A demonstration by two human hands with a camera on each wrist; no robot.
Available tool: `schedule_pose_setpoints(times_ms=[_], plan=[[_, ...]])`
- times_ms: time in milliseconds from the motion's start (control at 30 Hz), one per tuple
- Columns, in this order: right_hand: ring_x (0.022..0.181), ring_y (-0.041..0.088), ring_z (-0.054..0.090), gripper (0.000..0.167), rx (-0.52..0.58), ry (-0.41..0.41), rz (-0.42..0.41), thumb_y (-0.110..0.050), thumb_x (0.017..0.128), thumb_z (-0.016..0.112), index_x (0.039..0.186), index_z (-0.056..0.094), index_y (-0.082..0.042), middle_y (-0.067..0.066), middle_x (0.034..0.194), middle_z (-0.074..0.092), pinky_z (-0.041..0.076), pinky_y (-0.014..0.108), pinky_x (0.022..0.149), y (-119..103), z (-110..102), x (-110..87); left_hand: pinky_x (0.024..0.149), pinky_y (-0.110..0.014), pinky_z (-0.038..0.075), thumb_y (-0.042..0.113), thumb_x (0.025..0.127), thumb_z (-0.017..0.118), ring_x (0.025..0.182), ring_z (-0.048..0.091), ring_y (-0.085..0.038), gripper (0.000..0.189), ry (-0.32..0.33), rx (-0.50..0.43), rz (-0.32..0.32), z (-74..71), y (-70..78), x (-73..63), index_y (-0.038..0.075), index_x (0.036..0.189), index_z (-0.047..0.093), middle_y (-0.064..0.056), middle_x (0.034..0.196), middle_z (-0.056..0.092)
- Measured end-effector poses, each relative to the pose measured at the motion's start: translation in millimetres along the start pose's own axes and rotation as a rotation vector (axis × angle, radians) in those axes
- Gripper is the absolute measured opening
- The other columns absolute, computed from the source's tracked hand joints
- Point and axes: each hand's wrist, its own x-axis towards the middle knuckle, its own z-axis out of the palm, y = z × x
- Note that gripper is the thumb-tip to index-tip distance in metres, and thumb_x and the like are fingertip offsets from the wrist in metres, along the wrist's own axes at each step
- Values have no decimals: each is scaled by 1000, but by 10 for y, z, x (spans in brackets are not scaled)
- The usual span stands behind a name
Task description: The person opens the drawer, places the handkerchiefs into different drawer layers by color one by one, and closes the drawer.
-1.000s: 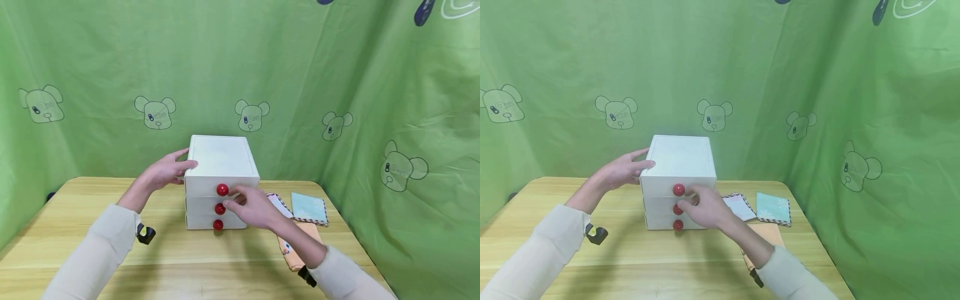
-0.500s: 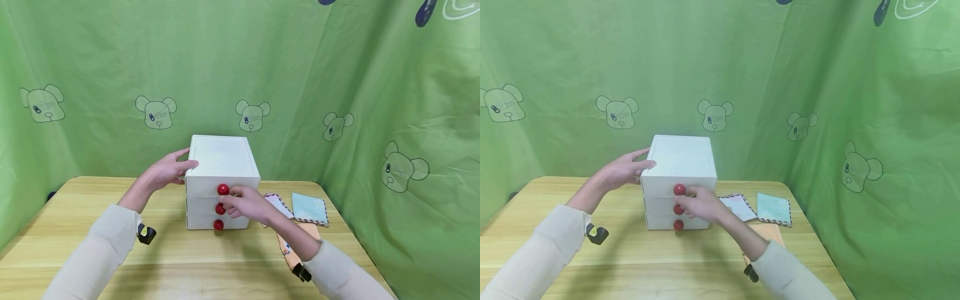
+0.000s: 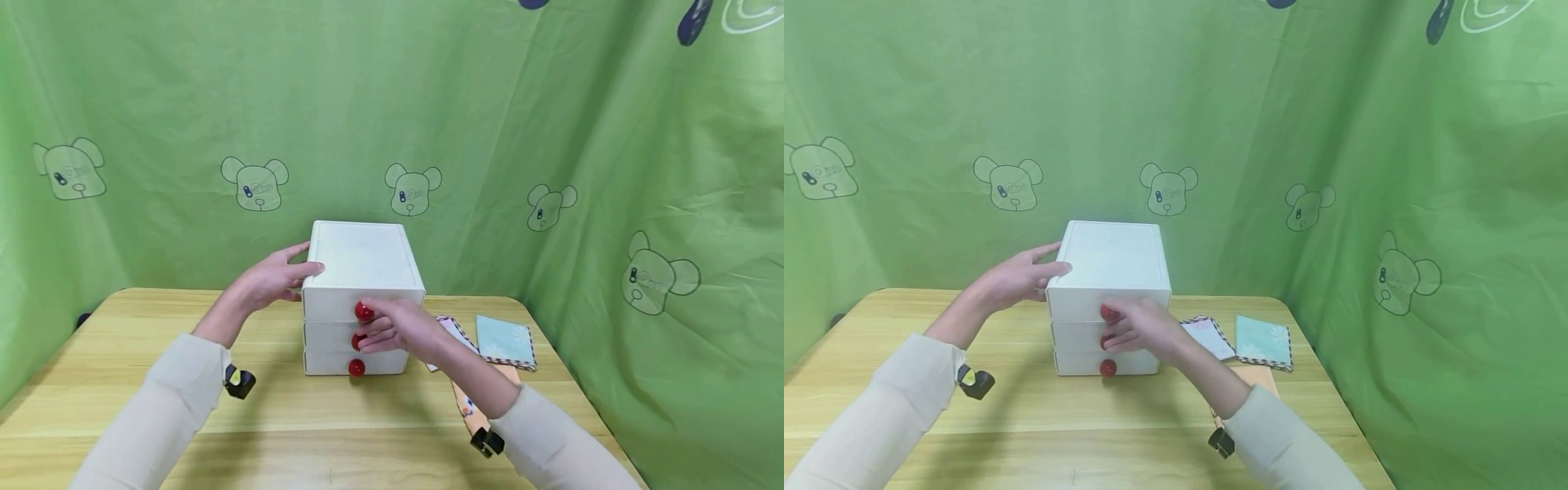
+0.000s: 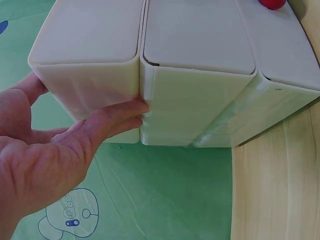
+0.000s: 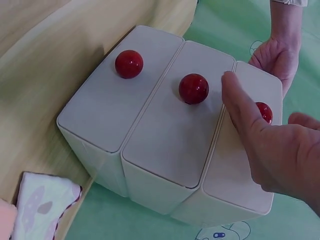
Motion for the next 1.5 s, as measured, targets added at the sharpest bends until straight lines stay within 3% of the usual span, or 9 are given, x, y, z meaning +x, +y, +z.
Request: schedule_pose_setpoints(times_ms=[333,700,967,1500], plan=[[100,40,74,51,154,26,8,-35,106,49,132,50,9,40,127,60,63,42,89,7,16,26,116,-56,42,29,103,59,141,45,-42,89,-12,-2,-10,-8,12,0,18,164,-4,-25,155,44],[96,32,76,49,148,46,10,-32,107,52,127,58,13,36,123,65,63,35,88,63,11,62,117,-56,41,28,103,58,143,43,-43,88,-23,-22,-13,-6,10,5,17,164,-4,-25,157,40],[95,31,77,35,169,82,7,-25,105,57,122,63,5,32,121,68,63,37,88,91,28,82,112,-54,47,26,103,59,138,50,-42,86,-4,-31,-5,-14,10,8,16,165,0,-25,154,45],[92,27,77,36,168,84,-11,-24,105,57,125,63,6,32,121,68,63,35,87,102,27,65,102,-50,56,24,101,63,131,56,-42,86,32,0,7,-12,-6,32,12,164,6,-26,149,50]])
